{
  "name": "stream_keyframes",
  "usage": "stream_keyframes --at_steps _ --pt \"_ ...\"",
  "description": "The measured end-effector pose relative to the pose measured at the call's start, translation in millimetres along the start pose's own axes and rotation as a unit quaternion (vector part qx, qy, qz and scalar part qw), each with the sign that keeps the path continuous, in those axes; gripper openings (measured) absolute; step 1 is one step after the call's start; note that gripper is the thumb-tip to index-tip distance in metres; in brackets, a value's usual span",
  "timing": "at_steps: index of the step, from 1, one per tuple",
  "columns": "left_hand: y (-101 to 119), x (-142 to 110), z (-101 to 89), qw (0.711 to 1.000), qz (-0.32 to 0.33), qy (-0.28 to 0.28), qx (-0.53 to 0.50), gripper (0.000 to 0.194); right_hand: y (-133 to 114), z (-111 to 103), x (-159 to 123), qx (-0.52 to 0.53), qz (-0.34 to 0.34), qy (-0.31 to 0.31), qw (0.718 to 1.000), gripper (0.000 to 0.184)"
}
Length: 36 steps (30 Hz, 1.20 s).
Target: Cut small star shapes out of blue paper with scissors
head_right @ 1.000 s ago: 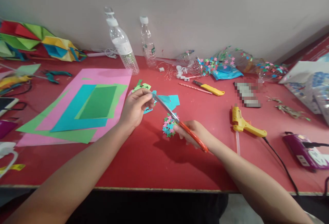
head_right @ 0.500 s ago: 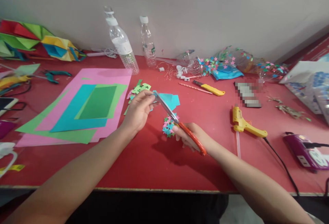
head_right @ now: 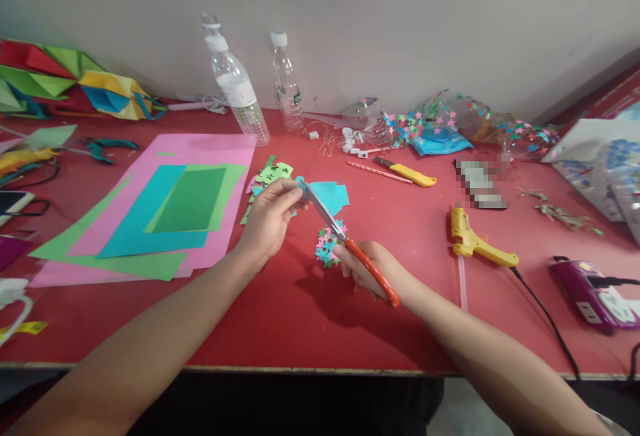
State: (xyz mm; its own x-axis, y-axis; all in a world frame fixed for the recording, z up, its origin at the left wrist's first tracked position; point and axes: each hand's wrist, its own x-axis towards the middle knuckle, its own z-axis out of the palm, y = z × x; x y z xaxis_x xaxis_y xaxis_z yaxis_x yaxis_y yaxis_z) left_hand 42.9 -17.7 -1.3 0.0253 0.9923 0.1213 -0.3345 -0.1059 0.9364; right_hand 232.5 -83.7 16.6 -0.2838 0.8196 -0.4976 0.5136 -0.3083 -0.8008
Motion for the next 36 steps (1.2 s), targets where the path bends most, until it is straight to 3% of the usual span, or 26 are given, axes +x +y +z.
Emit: stream_keyframes --at_steps 14,17,20,24,29,36 --pt "-2 0 0.5 0.999 -0.022 0.005 -0.026 0.009 -5 -1 -1 -0.033 0.010 0.027 0.999 0.051" --pt "-3 1 -0.1 0.999 -0.030 0.010 -0.035 0.009 0 -2 3 -0.005 -0.020 0.032 0.999 0.052" --pt "-4 3 -1.1 0.998 -0.044 0.012 -0.047 0.009 9 -4 10 0.043 -0.060 0.076 0.994 0.048" --pt "-7 0 0.4 0.995 -0.082 -0.043 -0.040 0.009 14 -9 17 0.091 -0.095 0.160 0.978 0.041" --pt "-16 -7 5.3 0.989 -0.098 -0.113 0.015 0.013 7 -12 18 0.149 -0.121 0.187 0.963 0.027" --pt "-11 -8 4.3 0.970 -0.033 -0.172 0.167 0.015 9 -12 21 0.180 -0.139 0.224 0.948 0.020"
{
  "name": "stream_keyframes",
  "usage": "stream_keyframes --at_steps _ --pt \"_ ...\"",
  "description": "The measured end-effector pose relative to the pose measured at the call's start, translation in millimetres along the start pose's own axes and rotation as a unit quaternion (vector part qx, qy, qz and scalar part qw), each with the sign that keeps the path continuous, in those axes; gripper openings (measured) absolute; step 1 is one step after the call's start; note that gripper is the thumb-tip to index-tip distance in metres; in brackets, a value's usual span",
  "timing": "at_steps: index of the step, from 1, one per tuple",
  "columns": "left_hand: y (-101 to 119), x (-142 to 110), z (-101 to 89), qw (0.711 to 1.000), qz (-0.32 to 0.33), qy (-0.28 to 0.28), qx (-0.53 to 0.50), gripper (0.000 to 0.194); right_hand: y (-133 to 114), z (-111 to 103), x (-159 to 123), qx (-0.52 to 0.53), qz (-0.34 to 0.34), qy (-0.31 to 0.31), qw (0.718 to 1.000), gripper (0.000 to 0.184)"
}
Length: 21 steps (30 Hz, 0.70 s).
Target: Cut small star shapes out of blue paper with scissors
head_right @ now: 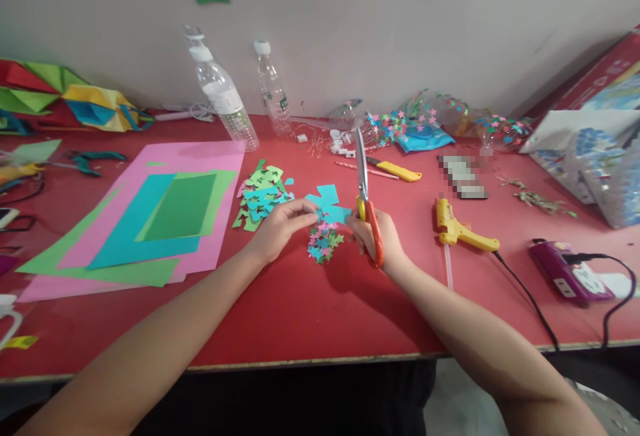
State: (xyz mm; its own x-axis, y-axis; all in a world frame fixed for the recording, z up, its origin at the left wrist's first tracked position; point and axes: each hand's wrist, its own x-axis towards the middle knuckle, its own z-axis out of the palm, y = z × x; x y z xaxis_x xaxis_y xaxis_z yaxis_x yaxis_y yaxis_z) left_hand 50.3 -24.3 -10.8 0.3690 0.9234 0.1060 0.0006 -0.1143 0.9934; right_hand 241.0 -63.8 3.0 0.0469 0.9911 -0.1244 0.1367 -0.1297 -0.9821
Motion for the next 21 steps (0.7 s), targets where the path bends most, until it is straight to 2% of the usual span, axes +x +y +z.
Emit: stream_keyframes --at_steps 3,6,8,12,15,18,21 --pt "3 0 -2.6 0.994 0.027 -0.041 0.093 0.021 2 -3 3 0.021 -0.028 0.042 0.998 0.023" --pt "2 -1 -3.2 0.981 0.005 -0.079 0.176 0.029 4 -5 4 0.044 -0.043 0.042 0.997 0.027" --pt "-2 -1 -3.3 0.974 -0.011 -0.080 0.213 0.032 5 -4 4 0.048 -0.030 0.028 0.998 0.028" --pt "-5 0 -3.6 0.966 -0.006 -0.061 0.252 0.016 5 0 2 0.056 -0.013 0.010 0.998 0.021" --pt "-2 0 -2.7 0.974 -0.030 -0.061 0.215 0.014 6 1 1 0.060 -0.014 0.000 0.998 0.019" --pt "3 -2 -0.2 0.988 -0.083 -0.101 0.081 0.013 7 1 0 0.045 -0.020 -0.010 0.999 0.021" --pt "6 -4 2.6 0.988 -0.099 -0.119 -0.023 0.022 8 1 -2 0.020 -0.019 -0.020 0.999 0.023"
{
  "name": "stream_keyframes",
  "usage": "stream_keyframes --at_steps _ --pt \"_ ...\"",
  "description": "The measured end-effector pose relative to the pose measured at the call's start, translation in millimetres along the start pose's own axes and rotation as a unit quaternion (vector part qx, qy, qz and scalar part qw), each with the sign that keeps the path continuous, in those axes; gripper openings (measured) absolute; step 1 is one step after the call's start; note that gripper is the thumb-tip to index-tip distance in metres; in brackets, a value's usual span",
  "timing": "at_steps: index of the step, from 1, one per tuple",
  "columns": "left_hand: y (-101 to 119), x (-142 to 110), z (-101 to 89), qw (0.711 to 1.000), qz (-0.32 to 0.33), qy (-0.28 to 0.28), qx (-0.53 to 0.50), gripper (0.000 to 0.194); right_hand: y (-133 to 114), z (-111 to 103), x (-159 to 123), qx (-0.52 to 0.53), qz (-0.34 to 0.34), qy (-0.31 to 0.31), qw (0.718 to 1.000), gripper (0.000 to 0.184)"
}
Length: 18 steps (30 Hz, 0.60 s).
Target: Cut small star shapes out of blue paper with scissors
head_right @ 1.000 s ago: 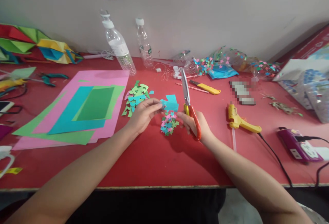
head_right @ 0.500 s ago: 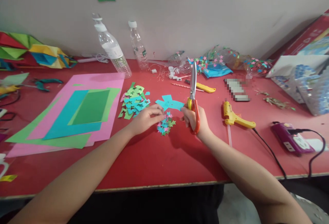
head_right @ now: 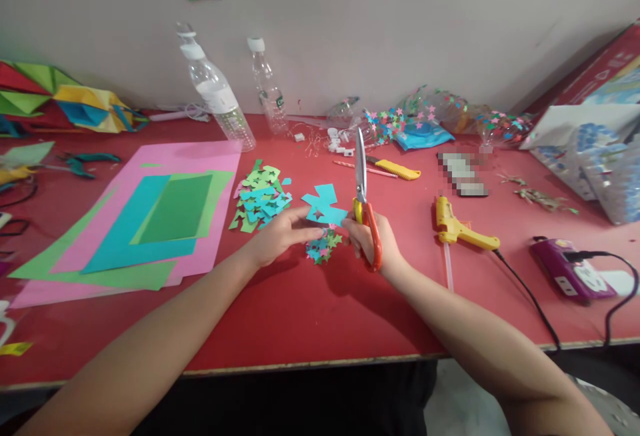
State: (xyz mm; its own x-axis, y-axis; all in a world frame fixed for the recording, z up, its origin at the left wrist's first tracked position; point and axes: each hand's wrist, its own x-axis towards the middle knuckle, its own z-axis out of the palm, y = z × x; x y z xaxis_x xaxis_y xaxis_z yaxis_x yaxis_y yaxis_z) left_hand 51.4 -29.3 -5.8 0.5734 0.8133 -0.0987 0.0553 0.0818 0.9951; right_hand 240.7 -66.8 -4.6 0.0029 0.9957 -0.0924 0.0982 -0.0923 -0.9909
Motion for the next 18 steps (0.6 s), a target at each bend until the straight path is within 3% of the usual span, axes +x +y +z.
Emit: stream_keyframes --at_steps 5,10,13,18 --pt "-1 0 -0.2 0.999 0.010 0.036 -0.012 0.015 -3 2 -2 -0.038 0.014 -0.012 0.999 0.022" --pt "-3 -2 3.8 0.999 0.003 -0.006 -0.034 0.017 -7 5 -7 -0.054 0.018 -0.015 0.998 0.017" --pt "-6 -2 8.3 1.000 -0.003 -0.003 -0.022 0.024 -8 4 -10 -0.082 0.022 -0.031 0.996 0.018" --pt "-7 1 0.2 0.987 0.059 0.139 -0.057 0.021 -10 -2 -10 -0.137 0.009 -0.105 0.985 0.037"
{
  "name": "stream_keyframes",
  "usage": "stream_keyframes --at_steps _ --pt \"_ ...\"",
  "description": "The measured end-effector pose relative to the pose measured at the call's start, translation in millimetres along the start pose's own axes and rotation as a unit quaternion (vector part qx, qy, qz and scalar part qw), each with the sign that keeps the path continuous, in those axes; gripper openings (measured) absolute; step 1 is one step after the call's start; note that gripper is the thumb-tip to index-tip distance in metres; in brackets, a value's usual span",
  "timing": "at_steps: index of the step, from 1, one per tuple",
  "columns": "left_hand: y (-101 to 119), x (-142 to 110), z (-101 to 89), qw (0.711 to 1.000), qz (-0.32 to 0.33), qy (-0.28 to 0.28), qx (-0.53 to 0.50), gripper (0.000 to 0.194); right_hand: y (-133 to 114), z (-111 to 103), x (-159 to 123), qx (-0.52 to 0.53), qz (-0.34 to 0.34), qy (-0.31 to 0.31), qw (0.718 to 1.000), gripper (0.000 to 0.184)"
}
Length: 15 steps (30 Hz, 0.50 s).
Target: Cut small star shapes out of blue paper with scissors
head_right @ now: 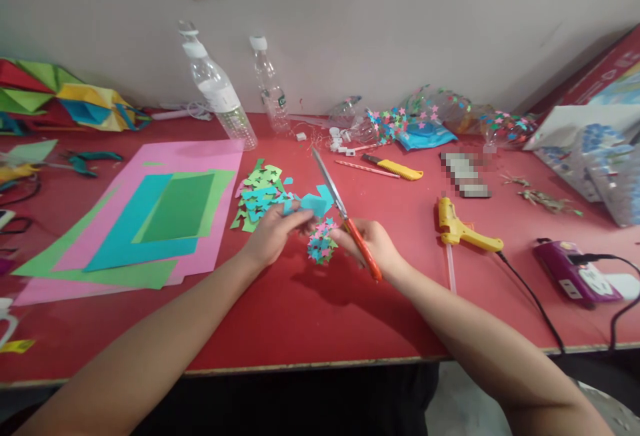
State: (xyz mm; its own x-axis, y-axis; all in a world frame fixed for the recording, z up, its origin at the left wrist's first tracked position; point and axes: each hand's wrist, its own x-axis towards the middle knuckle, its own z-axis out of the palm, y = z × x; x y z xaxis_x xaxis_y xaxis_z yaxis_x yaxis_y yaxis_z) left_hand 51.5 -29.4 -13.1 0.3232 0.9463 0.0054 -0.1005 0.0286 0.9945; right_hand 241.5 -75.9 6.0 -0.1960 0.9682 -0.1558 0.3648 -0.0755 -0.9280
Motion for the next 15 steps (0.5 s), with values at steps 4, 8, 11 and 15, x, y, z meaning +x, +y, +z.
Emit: stream_keyframes --at_steps 4,8,11,15 --pt "5 6 -11.7 0.992 0.078 0.092 -0.035 0.019 -1 -4 0 -0.091 -0.002 -0.059 0.994 0.047" --pt "8 9 -15.4 0.979 0.102 0.160 -0.074 0.015 -2 -5 0 -0.138 0.011 -0.082 0.987 0.052" --pt "8 10 -15.0 0.973 0.099 0.187 -0.087 0.015 -2 -6 0 -0.150 -0.003 -0.090 0.985 0.053" --pt "8 11 -16.3 0.975 0.097 0.186 -0.078 0.014 -2 -6 0 -0.151 -0.014 -0.099 0.983 0.052"
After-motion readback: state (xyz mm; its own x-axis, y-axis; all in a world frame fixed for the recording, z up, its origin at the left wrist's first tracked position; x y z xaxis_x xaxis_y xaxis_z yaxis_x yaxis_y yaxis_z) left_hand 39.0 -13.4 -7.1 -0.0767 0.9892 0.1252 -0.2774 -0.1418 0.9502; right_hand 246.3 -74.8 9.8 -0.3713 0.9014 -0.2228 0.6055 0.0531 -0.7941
